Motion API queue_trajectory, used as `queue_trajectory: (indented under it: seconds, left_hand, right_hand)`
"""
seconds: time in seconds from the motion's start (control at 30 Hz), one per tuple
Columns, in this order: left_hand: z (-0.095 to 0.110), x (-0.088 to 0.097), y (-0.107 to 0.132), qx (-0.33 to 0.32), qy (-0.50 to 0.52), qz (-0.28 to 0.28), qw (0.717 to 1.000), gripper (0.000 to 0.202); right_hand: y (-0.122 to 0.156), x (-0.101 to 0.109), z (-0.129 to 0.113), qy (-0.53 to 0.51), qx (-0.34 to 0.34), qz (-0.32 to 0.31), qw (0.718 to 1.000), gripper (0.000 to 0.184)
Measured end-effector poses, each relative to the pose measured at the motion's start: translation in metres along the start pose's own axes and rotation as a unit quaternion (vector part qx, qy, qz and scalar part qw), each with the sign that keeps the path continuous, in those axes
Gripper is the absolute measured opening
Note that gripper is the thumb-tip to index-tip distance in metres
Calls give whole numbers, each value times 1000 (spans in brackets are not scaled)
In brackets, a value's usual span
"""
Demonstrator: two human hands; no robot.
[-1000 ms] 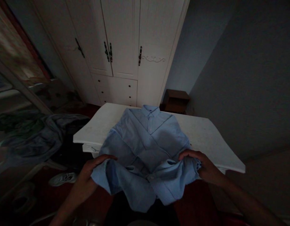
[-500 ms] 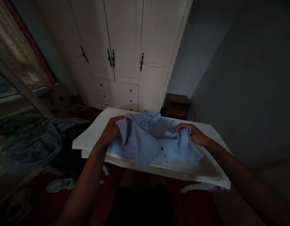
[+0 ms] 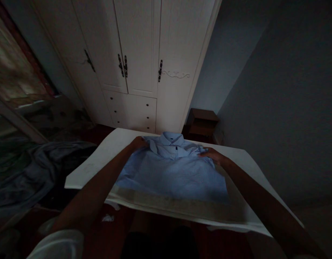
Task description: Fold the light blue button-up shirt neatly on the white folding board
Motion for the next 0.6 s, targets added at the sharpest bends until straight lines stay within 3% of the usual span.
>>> queue_trajectory:
  seconds: [0.1,0.23,0.33,0.4,0.43,0.5,0.6]
  left_hand:
    - [-10,-4,-14,-8,-8,-11,1000,59]
    - [-5,0,-17,-37,5,-51,998,83]
    - [10,-1,-11,-110,46,-134,984,71]
    - [18,0,-10,-143,109,-161,971,57]
    - [15,4,-15,-129,135,-138,973,53]
    - [-3,12,-29,-48,151,-41,987,50]
    - [-33,18,-42,63,103,78,990,52]
  right_hand:
    - [-3,16,-2,-16,49,17,999,49]
    - [0,30,-22,26,108,67,992,56]
    - [-2,35,-32,30,122,75,989,56]
    - [-9,41,-35,-4,134,89,987,54]
    - [-14,47,-34,-23,136,112,984,53]
    - [-25,62,-25,-49,119,178,976,47]
    - [-38,79,-2,-44,65,248,965,33]
Point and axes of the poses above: each hand's wrist, its own y-axis away from the middle knuckle, its own x-axis out of the back of the hand, z = x × y, the point moved 9 cm from there along -y, towards the middle knuckle, and after that the axes turned 14 degrees about -y, right-handed, at the moved point
